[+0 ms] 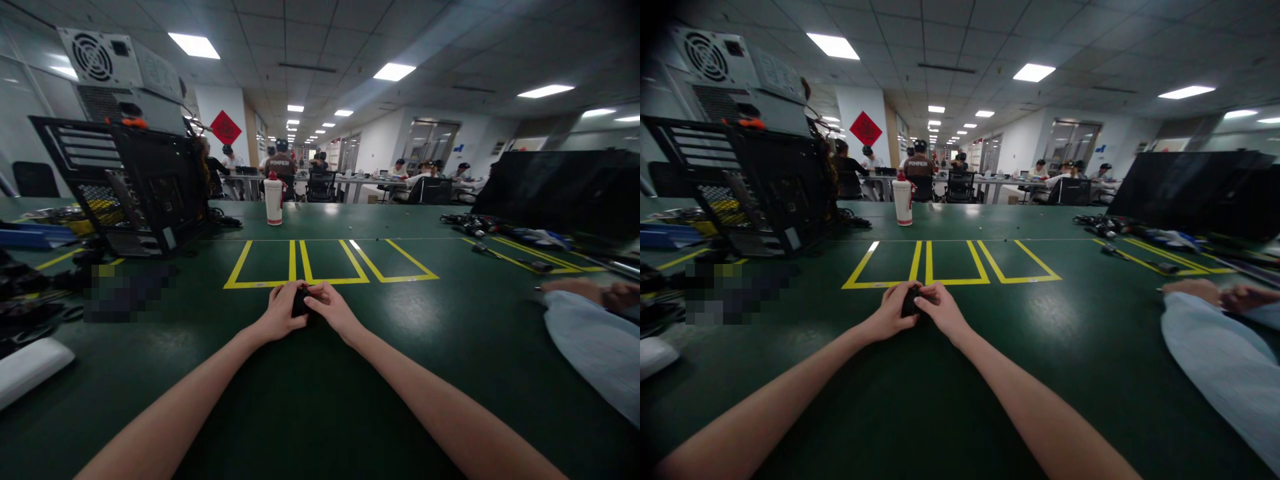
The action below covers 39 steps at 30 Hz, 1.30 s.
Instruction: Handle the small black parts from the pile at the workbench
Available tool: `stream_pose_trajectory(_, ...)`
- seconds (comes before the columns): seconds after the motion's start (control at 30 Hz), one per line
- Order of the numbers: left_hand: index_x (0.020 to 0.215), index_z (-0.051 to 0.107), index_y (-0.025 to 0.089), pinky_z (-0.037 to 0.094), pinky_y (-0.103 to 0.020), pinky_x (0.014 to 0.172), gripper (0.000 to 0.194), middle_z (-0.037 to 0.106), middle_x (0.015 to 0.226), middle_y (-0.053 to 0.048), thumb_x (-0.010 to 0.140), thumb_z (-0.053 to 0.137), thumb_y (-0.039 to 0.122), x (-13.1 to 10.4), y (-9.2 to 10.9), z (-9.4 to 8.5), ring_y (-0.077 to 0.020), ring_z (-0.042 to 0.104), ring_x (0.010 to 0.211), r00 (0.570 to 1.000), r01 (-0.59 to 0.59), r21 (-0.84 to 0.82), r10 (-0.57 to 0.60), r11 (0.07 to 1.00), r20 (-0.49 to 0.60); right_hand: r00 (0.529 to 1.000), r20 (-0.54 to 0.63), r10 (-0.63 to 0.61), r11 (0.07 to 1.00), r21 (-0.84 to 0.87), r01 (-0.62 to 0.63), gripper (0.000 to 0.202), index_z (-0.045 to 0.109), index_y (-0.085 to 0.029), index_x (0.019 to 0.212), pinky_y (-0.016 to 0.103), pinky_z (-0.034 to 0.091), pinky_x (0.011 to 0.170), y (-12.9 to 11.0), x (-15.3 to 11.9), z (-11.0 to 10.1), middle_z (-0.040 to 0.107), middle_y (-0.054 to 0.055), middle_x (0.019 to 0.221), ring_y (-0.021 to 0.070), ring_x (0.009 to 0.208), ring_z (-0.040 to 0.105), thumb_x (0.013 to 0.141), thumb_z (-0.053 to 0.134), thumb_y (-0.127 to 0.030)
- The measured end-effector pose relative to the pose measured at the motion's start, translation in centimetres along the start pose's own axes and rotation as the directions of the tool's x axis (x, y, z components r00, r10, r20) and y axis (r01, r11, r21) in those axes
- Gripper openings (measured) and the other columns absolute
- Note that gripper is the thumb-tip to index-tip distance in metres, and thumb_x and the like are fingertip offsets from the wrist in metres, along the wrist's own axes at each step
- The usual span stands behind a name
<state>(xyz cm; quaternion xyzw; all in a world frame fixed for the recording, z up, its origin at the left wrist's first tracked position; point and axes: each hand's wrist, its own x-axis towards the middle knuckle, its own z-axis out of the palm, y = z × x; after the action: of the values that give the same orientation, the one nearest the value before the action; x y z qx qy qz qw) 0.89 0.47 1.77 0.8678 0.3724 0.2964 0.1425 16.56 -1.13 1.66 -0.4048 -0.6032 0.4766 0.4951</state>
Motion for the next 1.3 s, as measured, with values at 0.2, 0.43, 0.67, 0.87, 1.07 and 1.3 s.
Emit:
stream_pose_trajectory(0.2,0.115,0.030,0.023,0.017,-0.041,0.099,0.054,0.043,0.112,-0.004,0.067,0.053,0.025,0.0,0.1,-0.2,-0.0217,0.037,0.109,1.000,0.009,-0.016,-0.009,1.000,0.010,0.995,0.093,0.039,0.997,0.061,-0.045,0.028,0.049,-0.019,0.092,0.037,0.037,0.089,0.1,0.0,-0.4,0.053,0.003,0.101,0.0163,0.097,0.051,0.067,0.060,-0.024)
stream_pose_trajectory(0.43,0.115,0.031,0.024,0.017,-0.044,0.098,0.050,0.044,0.114,-0.004,0.069,0.051,0.024,0.0,0.6,-0.7,-0.0220,0.038,0.110,0.999,0.029,-0.058,-0.026,0.998,0.042,0.997,0.076,0.028,0.997,0.066,-0.033,0.027,0.048,-0.020,0.090,0.036,0.041,0.086,-0.2,-0.5,-0.4,0.052,0.002,0.103,0.0164,0.096,0.053,0.067,0.060,-0.027)
stream_pose_trajectory(0.67,0.115,0.031,0.024,0.018,-0.045,0.098,0.050,0.045,0.113,-0.004,0.069,0.052,0.026,0.2,-0.2,-0.3,-0.0234,0.039,0.109,0.996,0.069,-0.082,-0.064,0.994,0.054,0.998,0.064,0.030,1.000,0.000,-0.030,0.028,0.050,-0.020,0.096,0.037,0.037,0.089,-0.1,0.0,-0.3,0.054,0.003,0.100,0.0162,0.097,0.051,0.069,0.058,-0.026)
stream_pose_trajectory(0.87,0.115,0.031,0.023,0.019,-0.044,0.096,0.052,0.044,0.113,-0.004,0.067,0.052,0.024,0.1,0.0,-0.3,-0.0237,0.039,0.109,0.997,0.064,-0.060,-0.062,0.996,0.047,0.990,0.139,-0.007,0.993,0.114,-0.009,0.030,0.049,-0.021,0.092,0.035,0.038,0.089,0.1,-0.2,-0.4,0.052,0.002,0.102,0.0157,0.099,0.051,0.065,0.062,-0.022)
stream_pose_trajectory(1.07,0.115,0.030,0.022,0.020,-0.042,0.096,0.050,0.043,0.112,-0.005,0.069,0.051,0.024,-0.6,1.0,-0.9,-0.0222,0.038,0.108,0.999,0.002,0.010,-0.003,1.000,0.032,0.997,0.072,-0.008,0.998,0.065,0.003,0.026,0.049,-0.020,0.090,0.035,0.038,0.090,-0.1,-0.4,-0.1,0.054,0.002,0.098,0.0152,0.096,0.052,0.067,0.060,-0.024)
stream_pose_trajectory(1.3,0.116,0.028,0.021,0.018,-0.041,0.097,0.051,0.040,0.115,-0.007,0.070,0.051,0.023,-1.4,1.7,-1.6,-0.0224,0.035,0.111,0.997,-0.072,0.082,0.068,0.994,0.046,0.981,0.195,-0.006,0.989,0.148,-0.023,0.035,0.046,-0.021,0.092,0.036,0.039,0.090,-0.3,-1.1,-0.4,0.052,0.002,0.104,0.0165,0.101,0.050,0.062,0.063,-0.017)
